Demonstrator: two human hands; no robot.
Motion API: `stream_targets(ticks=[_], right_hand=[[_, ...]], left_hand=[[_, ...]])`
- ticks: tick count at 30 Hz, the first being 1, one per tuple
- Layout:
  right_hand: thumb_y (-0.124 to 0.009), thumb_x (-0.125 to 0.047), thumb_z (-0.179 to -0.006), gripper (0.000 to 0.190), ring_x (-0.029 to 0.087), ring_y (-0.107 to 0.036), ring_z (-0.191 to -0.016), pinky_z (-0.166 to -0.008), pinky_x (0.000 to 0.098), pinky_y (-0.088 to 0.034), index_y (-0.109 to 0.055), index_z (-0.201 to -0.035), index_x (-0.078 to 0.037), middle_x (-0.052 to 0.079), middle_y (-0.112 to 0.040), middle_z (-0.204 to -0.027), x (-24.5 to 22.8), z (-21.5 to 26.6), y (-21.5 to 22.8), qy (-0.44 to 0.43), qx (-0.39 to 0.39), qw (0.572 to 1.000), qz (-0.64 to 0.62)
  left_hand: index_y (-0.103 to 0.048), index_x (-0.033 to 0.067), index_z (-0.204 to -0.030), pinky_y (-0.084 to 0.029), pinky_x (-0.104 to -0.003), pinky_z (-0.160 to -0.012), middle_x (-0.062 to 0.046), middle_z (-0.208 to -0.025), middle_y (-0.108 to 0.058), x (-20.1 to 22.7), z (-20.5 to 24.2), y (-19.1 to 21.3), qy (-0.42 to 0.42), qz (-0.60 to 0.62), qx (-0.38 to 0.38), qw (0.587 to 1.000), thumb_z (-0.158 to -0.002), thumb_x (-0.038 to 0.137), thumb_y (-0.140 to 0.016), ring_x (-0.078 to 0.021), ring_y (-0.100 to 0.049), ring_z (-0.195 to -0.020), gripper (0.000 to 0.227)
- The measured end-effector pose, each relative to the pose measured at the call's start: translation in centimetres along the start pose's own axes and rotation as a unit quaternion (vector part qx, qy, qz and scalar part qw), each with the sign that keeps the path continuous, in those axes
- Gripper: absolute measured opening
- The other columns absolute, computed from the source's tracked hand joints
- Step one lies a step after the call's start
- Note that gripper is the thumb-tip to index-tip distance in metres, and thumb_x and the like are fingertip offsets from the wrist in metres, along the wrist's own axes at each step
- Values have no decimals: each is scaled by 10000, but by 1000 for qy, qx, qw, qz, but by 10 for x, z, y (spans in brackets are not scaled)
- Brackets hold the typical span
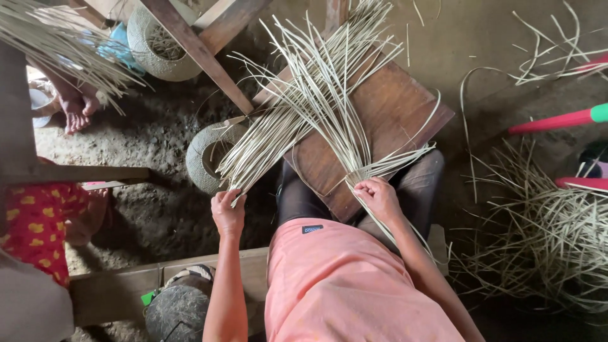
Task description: The person is weaving thin straw or palm leaf strips together to create a mat or craft item.
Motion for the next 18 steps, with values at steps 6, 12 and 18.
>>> stream_targets(ticks=[6,12,18], right_hand=[[-769,-194,-727,124,201,-601,-707,-694,307,-526,-732,-843,-172,31,-628,-710,-4,0,2,5,1,1000,6],[-767,-187,-723,116,197,-599,-705,-689,305,-526,-733,-835,-183,22,-630,-709,-10,0,3,-2,1,1000,-1],[-739,-148,-762,101,187,-610,-666,-638,313,-521,-728,-862,-141,63,-650,-729,-13,-4,12,-35,-8,997,-63]], left_hand=[[-692,258,-827,-495,-319,-726,59,-787,-536,-9,-3,-23,-21,-69,-23,997,-679,239,-807,-175,-557,-799,188],[-684,255,-826,-492,-338,-720,32,-764,-517,-3,-3,-18,-55,-72,-39,995,-701,237,-786,-200,-559,-787,162],[-656,239,-892,-516,-363,-692,-14,-813,-546,36,-4,12,2,21,-91,996,-835,168,-696,-234,-583,-781,99]])
Point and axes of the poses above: each hand's wrist, its own z-axis away from the middle knuckle, its own y-axis out of the back of the hand, x = y × z, the point moved 3 cm from there along -z, towards the middle knuckle
